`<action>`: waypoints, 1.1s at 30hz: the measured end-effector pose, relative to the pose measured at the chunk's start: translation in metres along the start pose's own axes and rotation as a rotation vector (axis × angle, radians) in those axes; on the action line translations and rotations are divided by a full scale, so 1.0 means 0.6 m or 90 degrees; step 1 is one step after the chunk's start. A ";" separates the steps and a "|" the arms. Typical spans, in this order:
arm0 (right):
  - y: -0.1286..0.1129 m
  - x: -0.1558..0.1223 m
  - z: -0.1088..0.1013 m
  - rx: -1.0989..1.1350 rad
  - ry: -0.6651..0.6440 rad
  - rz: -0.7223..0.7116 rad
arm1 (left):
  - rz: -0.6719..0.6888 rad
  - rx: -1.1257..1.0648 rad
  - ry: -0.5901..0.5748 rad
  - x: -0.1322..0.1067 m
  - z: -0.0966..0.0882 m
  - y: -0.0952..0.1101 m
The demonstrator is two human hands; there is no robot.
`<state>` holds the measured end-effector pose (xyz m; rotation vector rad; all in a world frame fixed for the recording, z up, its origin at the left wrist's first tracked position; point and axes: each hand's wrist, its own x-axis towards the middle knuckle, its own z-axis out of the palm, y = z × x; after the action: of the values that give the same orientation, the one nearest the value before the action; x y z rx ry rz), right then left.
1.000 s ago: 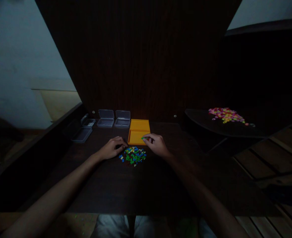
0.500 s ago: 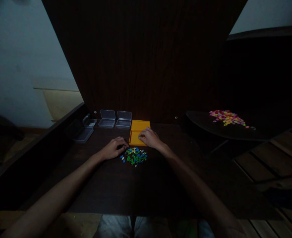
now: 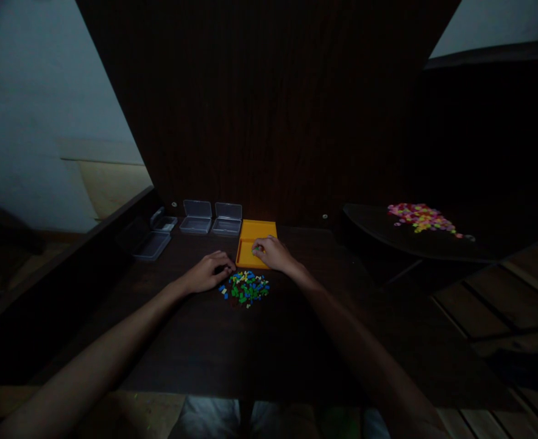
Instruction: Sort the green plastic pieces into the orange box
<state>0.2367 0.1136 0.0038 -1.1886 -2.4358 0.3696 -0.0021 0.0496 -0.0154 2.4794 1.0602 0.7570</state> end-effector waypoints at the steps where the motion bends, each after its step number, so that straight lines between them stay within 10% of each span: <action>1: 0.000 0.002 0.001 -0.013 0.002 -0.005 | -0.002 0.001 -0.002 0.000 0.000 0.000; 33: 0.025 -0.051 -0.047 0.049 0.096 0.058 | -0.017 -0.029 0.004 0.004 -0.006 -0.001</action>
<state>0.2773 0.0998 0.0153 -1.2514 -2.2257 0.3822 -0.0029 0.0521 -0.0121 2.4218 1.0653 0.7718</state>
